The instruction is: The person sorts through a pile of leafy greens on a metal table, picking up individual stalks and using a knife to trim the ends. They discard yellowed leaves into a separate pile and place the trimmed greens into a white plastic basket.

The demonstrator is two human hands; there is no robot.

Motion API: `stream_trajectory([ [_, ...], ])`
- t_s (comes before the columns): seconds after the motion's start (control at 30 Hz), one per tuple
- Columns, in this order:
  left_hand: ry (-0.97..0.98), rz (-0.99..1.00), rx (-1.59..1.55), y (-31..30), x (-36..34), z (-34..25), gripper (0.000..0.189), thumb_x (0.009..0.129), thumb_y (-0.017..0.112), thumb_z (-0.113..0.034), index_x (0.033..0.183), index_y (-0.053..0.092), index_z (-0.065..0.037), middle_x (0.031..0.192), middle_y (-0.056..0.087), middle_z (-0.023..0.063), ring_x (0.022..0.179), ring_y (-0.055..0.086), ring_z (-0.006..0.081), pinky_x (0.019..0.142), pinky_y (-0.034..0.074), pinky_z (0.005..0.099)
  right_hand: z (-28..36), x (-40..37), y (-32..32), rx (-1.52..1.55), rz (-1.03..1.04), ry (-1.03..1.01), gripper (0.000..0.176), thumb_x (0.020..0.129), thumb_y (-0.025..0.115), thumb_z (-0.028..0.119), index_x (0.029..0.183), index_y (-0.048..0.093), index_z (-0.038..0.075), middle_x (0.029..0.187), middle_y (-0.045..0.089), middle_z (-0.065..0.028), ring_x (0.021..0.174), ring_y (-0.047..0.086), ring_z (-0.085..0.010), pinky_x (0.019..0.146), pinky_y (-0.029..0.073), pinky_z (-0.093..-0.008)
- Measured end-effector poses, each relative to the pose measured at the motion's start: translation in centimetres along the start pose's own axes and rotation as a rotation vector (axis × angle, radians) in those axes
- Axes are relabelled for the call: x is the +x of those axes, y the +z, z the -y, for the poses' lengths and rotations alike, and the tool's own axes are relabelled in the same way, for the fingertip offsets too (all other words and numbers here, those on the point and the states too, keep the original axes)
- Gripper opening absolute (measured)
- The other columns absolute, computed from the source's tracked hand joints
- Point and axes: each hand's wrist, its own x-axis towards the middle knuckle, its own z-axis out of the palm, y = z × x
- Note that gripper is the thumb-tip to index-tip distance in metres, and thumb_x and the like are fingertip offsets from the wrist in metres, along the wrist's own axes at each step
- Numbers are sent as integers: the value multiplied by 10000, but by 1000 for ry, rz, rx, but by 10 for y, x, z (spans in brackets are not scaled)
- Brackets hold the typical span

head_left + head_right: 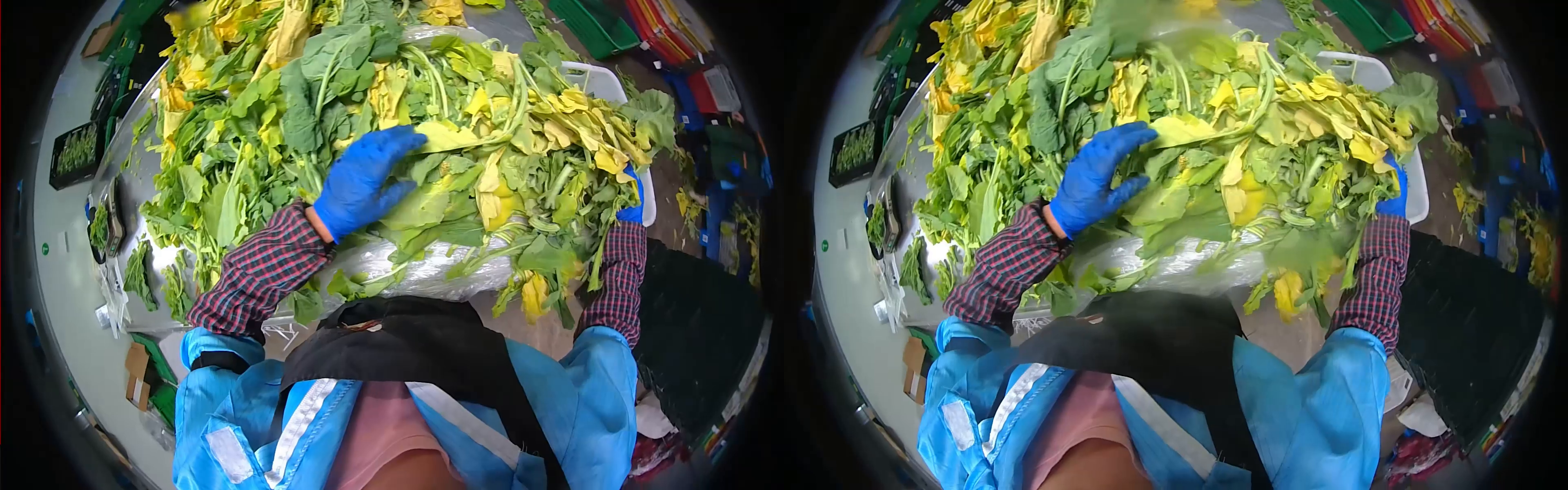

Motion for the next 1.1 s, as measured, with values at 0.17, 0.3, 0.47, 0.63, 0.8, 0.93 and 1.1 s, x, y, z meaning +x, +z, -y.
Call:
stream_trajectory([
  [0.17, -11, 144, 109, 34, 10, 6, 744, 652, 718, -200, 1318, 393, -140, 1333, 374, 147, 1196, 361, 368, 1007, 307, 436, 47, 21, -34, 153, 155, 17, 330, 884, 496, 174, 1164, 532, 4, 1091, 573, -81, 959, 556, -151, 831, 458, -294],
  [0.3, -9, 150, 115, 32, 11, 12, 727, 644, 704, -128, 1308, 411, -159, 1330, 385, 135, 1179, 382, 360, 996, 325, 426, 72, 46, -66, 263, 476, 132, 334, 889, 493, 181, 1167, 530, -1, 1081, 577, -83, 934, 560, -149, 818, 460, -295],
  [0.47, -11, 168, 167, 32, 12, 14, 698, 666, 679, -97, 1307, 413, -160, 1313, 408, 128, 1164, 405, 338, 977, 348, 400, 84, 65, -73, 331, 396, 88, 346, 886, 501, 187, 1171, 525, -8, 1075, 579, -94, 927, 561, -163, 816, 458, -302],
  [0.63, -42, 161, 157, 33, 16, 13, 710, 662, 688, -100, 1312, 409, -168, 1306, 412, 135, 1147, 415, 336, 968, 357, 396, 89, 74, -58, 259, 2, -77, 363, 877, 517, 192, 1175, 520, -17, 1073, 580, -113, 937, 561, -189, 825, 453, -312],
  [0.8, -118, 131, 109, 33, 21, 13, 740, 645, 706, -95, 1316, 407, -185, 1288, 422, 152, 1137, 421, 334, 963, 362, 385, 96, 57, -53, -1380, -457, -174, 445, 840, 589, 224, 1183, 502, -45, 1093, 567, -164, 980, 549, -269, 869, 426, -353],
  [0.93, -118, 111, 110, 38, 25, 14, 738, 637, 709, -89, 1308, 415, -177, 1259, 440, 154, 1127, 426, 332, 960, 363, 385, 59, -75, 75, -728, 162, -380, 458, 712, 699, 53, 1143, 548, 10, 1039, 570, -43, 922, 530, -109, 809, 430, -263],
  [1.1, -107, 108, 110, 40, 28, 12, 715, 637, 708, -81, 1292, 433, -164, 1249, 446, 154, 1119, 430, 331, 957, 364, 383, -55, -141, 121, -1820, 522, -358, 501, 681, 698, 287, 1110, 561, 68, 957, 568, -117, 926, 543, -295, 800, 438, -378],
])
